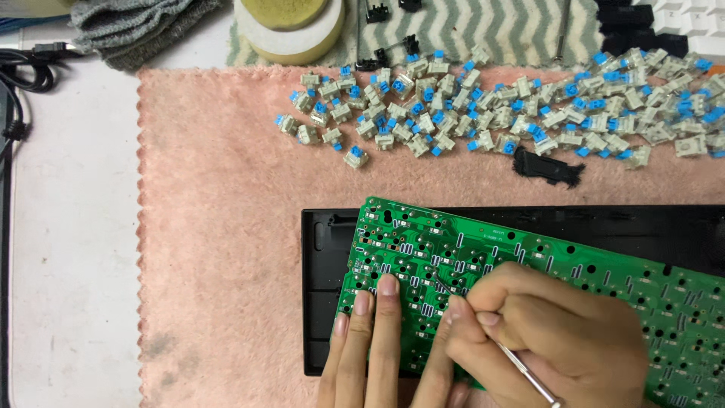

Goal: The person uses a small metal tool to scrape and clean the surface of a green keyboard circuit board. They work methodically across different sections of the board, removing residue or debris from the contact points.

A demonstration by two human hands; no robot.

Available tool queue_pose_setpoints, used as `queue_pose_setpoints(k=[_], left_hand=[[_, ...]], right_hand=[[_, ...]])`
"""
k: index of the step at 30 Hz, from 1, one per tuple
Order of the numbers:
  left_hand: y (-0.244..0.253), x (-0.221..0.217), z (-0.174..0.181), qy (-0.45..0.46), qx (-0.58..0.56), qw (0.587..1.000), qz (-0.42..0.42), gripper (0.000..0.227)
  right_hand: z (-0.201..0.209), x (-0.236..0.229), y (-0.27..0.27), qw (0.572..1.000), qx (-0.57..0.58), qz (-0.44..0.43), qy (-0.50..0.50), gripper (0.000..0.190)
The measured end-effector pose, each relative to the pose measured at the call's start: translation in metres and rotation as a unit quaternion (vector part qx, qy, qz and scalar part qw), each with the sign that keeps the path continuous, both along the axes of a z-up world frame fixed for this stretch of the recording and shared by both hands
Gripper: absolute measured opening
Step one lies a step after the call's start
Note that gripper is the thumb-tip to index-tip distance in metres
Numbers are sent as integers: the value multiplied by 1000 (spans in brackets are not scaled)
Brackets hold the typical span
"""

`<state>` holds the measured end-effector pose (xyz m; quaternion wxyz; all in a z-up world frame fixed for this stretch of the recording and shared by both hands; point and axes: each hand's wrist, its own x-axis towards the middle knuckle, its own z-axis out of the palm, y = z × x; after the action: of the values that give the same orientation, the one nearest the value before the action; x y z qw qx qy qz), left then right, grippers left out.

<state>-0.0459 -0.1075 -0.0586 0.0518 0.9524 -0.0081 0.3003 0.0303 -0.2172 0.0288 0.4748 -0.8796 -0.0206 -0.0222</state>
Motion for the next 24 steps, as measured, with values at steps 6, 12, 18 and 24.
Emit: queue_pose_setpoints(k=[6, 12, 18, 24], left_hand=[[3, -3, -3, 7, 5, 1000, -13, 59], [-7, 5, 0, -24, -16, 999, 31, 38], [-4, 1, 0, -2, -11, 1000, 22, 50], [-4, 2, -2, -16, -5, 1000, 22, 59]], right_hand=[[-10, 3, -6, 998, 1, 20, -61, 56], [-10, 3, -8, 999, 19, 18, -35, 60], [-11, 5, -11, 998, 5, 37, -48, 59], [-17, 8, -15, 996, -6, 59, -70, 60]])
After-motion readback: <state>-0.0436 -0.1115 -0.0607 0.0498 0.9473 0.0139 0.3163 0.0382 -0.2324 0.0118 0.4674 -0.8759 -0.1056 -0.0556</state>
